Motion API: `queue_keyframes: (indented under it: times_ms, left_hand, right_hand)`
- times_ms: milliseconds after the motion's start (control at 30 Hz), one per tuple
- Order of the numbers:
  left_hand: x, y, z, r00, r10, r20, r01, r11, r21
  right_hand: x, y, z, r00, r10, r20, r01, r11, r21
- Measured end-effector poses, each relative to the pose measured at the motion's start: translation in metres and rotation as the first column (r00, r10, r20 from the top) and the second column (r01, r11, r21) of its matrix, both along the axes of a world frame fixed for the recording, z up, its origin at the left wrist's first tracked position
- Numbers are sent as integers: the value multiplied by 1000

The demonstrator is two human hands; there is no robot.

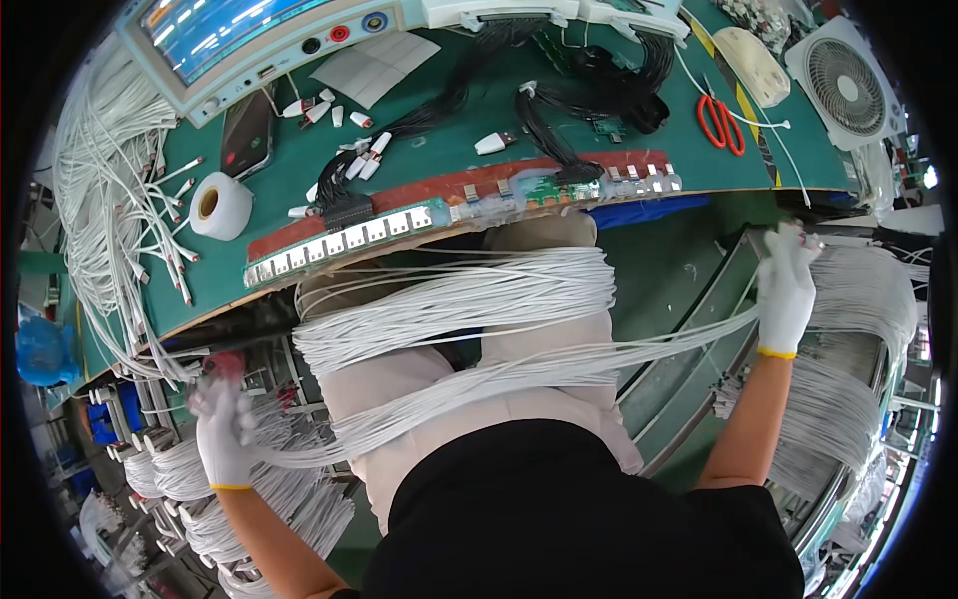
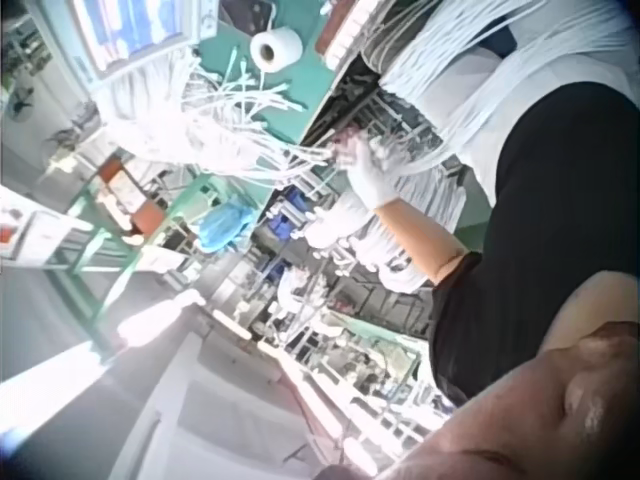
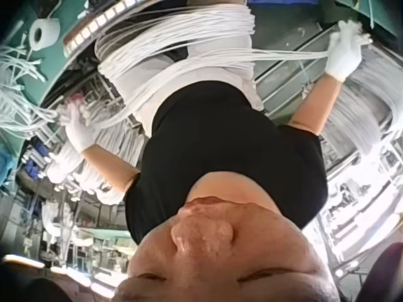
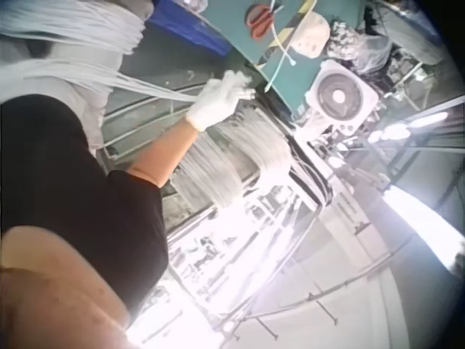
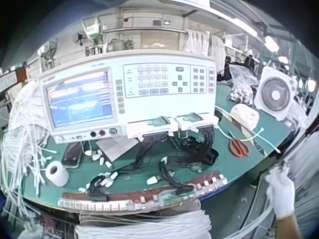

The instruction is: The person tests cables by plugging their connectors into a testing board, unplugs them, bundles the cables together, and hangs the bundle onto a metal rack.

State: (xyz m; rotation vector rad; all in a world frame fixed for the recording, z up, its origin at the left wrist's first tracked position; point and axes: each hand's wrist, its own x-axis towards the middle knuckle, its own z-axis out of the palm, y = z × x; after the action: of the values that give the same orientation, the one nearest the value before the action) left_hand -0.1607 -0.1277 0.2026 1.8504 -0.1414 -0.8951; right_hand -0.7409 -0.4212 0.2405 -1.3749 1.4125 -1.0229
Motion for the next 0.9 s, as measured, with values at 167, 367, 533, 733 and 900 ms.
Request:
queue_keyframes:
  times_ms: [167,367,533,733,900]
  left_hand:
    - [-130,-109,20,926,-359,-119,332,922,-199]
    - [-182,-143,2,820,-329,-469,8,825,-566]
    - [-187,-148,8,854,-331,-402,86,851,-518]
    - [-186,-148,2,928,-262,-264,108,869,-483]
    - [-192,-151,12,950,-239,-201,129,886,-445]
  right_hand:
    - [141,35,-20,956,294,18,-295,951,95]
    - [192,65,-30,613,-8,790,-481,789,381]
    - [205,45,-29,892,-15,451,-173,911,373]
    - [208,49,-16,879,-49,474,-187,880,437]
    - [202,48,-12,916,-35,401,-157,886,436]
